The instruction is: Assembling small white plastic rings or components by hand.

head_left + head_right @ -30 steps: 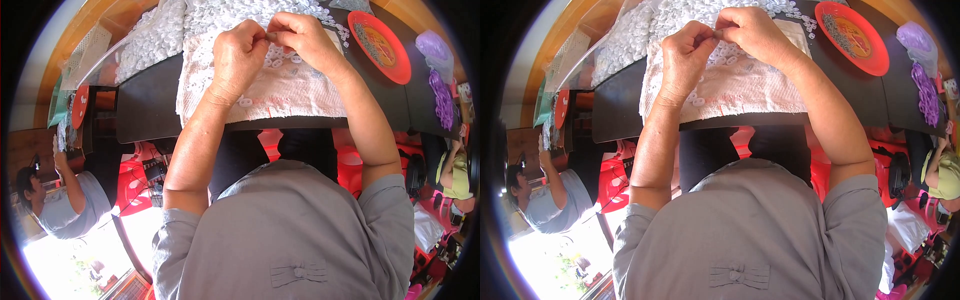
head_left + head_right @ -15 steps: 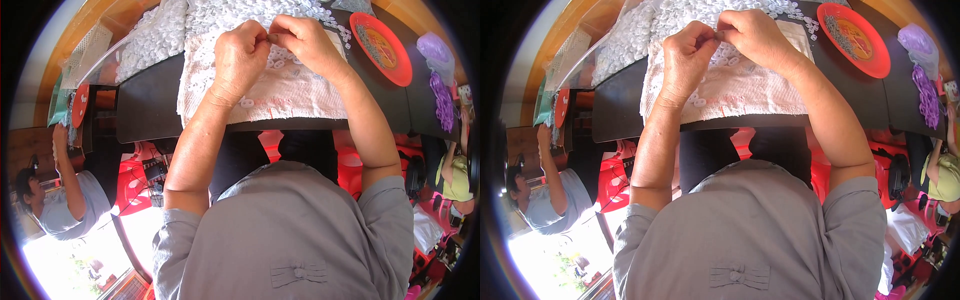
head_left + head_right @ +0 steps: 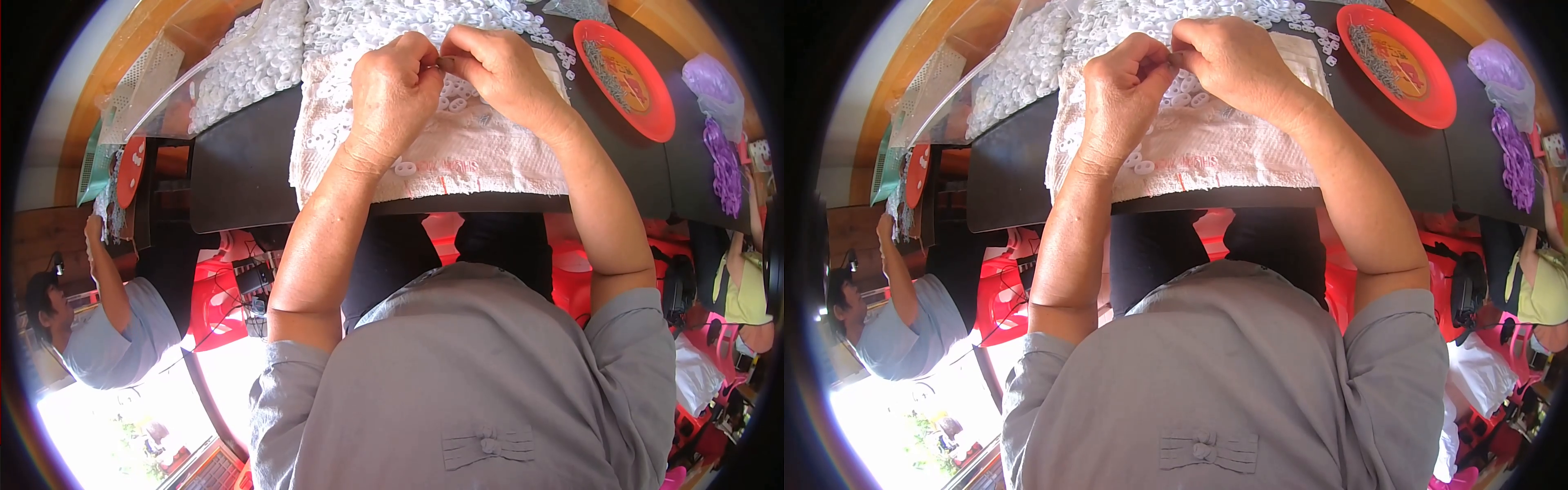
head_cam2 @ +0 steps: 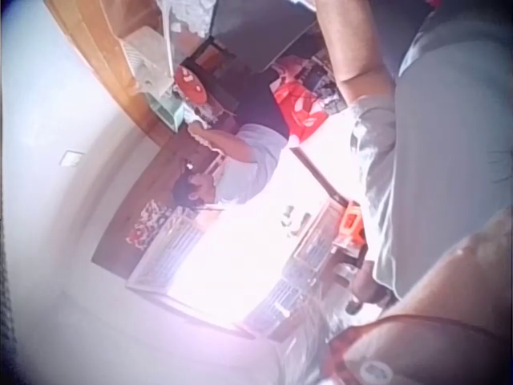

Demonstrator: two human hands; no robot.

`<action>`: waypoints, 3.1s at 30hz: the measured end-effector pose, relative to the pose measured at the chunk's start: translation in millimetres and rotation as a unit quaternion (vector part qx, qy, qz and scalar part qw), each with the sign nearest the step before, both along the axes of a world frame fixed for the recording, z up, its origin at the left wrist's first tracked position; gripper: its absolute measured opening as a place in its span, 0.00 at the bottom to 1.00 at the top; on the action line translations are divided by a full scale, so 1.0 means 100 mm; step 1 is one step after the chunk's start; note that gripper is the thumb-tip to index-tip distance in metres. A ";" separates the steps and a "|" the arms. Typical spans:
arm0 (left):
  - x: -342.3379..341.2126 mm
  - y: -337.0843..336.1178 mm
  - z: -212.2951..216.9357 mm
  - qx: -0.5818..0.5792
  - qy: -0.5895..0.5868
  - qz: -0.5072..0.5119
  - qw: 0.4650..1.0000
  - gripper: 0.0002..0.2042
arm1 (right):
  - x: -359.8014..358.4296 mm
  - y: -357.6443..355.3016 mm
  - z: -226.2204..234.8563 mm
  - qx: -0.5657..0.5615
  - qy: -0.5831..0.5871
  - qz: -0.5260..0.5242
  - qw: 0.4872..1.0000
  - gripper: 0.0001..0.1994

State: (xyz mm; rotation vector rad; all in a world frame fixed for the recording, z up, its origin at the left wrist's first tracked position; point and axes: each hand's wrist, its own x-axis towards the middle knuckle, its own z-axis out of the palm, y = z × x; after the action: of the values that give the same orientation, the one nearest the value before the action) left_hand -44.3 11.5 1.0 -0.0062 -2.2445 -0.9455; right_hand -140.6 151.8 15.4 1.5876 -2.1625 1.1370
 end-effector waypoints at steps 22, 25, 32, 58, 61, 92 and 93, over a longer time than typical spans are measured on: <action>0.01 0.03 0.02 0.107 -0.009 -0.029 0.994 0.03 | -0.02 0.05 0.09 0.011 -0.321 0.046 0.946 0.06; 0.01 0.04 0.05 0.130 -0.017 -0.035 0.991 0.02 | -0.04 0.06 0.11 0.026 -0.344 0.047 0.937 0.07; 0.03 0.04 0.08 0.186 -0.042 -0.049 0.980 0.03 | -0.04 0.04 0.10 -0.025 -0.371 0.056 0.927 0.06; 0.01 0.16 0.00 -0.170 -0.020 -0.128 0.977 0.06 | -0.05 0.07 0.22 -0.059 -0.407 0.047 0.910 0.05; 0.00 0.24 -0.04 -0.249 -0.018 -0.135 0.959 0.06 | -0.09 0.07 0.15 -0.064 -0.376 0.039 0.924 0.05; 0.03 0.03 0.07 0.227 -0.079 -0.026 0.970 0.04 | -0.21 0.13 0.16 -0.015 -0.294 0.057 0.954 0.09; 0.01 0.03 0.07 0.217 -0.087 -0.011 0.972 0.05 | -0.26 0.07 0.04 -0.036 -0.296 0.072 0.952 0.08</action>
State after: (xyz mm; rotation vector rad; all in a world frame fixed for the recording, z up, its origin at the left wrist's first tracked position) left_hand -43.0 14.5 8.2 0.2567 -2.1468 -1.4808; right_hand -166.5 159.1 19.6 1.5306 -2.3233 1.9189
